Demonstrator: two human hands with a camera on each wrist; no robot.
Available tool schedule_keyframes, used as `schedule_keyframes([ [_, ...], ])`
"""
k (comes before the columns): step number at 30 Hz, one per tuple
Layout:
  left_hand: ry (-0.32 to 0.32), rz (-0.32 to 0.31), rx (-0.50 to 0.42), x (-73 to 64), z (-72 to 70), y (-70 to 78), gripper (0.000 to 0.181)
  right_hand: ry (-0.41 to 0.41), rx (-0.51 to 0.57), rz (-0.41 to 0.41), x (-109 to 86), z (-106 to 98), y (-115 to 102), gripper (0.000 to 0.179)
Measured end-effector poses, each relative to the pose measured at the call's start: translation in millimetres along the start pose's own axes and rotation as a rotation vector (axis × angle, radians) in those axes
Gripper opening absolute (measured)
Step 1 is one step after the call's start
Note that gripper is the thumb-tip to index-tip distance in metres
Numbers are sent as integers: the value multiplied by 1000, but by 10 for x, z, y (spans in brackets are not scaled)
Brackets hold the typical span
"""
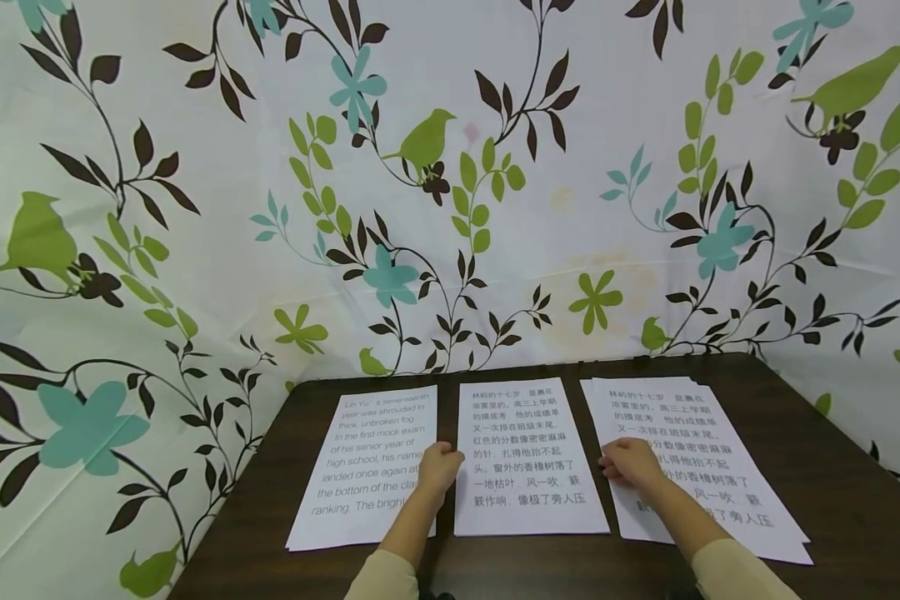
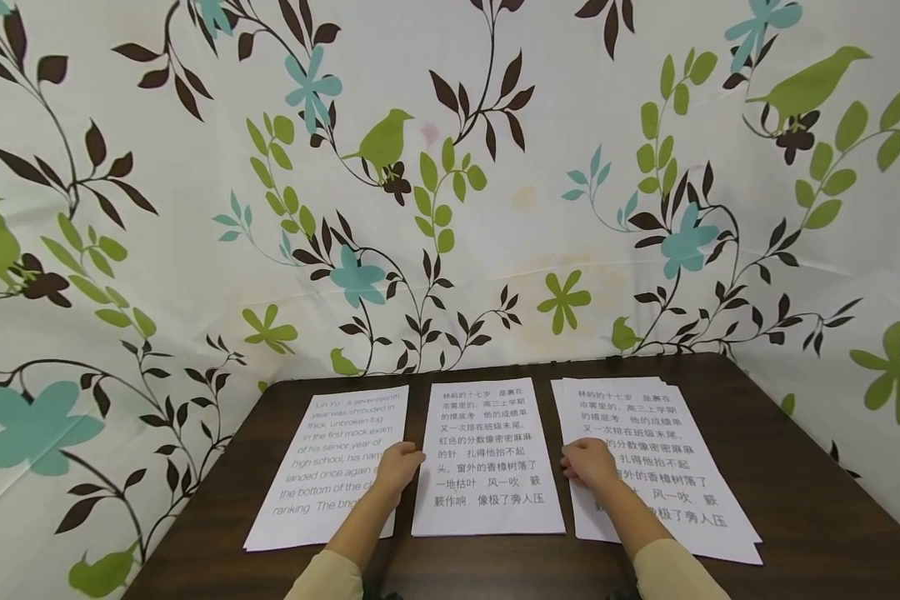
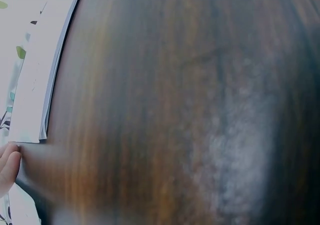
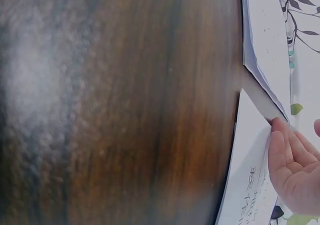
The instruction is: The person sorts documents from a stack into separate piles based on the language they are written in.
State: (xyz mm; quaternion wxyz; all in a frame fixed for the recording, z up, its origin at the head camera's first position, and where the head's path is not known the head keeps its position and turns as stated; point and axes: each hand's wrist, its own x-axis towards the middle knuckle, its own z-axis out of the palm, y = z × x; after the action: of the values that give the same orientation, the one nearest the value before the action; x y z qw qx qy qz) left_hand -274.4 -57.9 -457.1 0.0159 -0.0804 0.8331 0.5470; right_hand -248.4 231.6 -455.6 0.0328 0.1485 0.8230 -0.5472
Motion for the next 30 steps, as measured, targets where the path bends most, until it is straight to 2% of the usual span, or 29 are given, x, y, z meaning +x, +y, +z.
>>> schedule_keyframes([
  [5,8,-23,-9,-19,15,-14,43,-34,15,8,-24,42,-15,35],
  [11,15,-15,-31,-40,41,2,42,-60,42,19,-43,72,-39,37],
  [21,27,-11,-47,-55,81,33,42,-55,58,26,-53,83,-24,36],
  [30,70,-16,-16,-96,94,89,39,-45,49,16,-75,87,-53,37],
])
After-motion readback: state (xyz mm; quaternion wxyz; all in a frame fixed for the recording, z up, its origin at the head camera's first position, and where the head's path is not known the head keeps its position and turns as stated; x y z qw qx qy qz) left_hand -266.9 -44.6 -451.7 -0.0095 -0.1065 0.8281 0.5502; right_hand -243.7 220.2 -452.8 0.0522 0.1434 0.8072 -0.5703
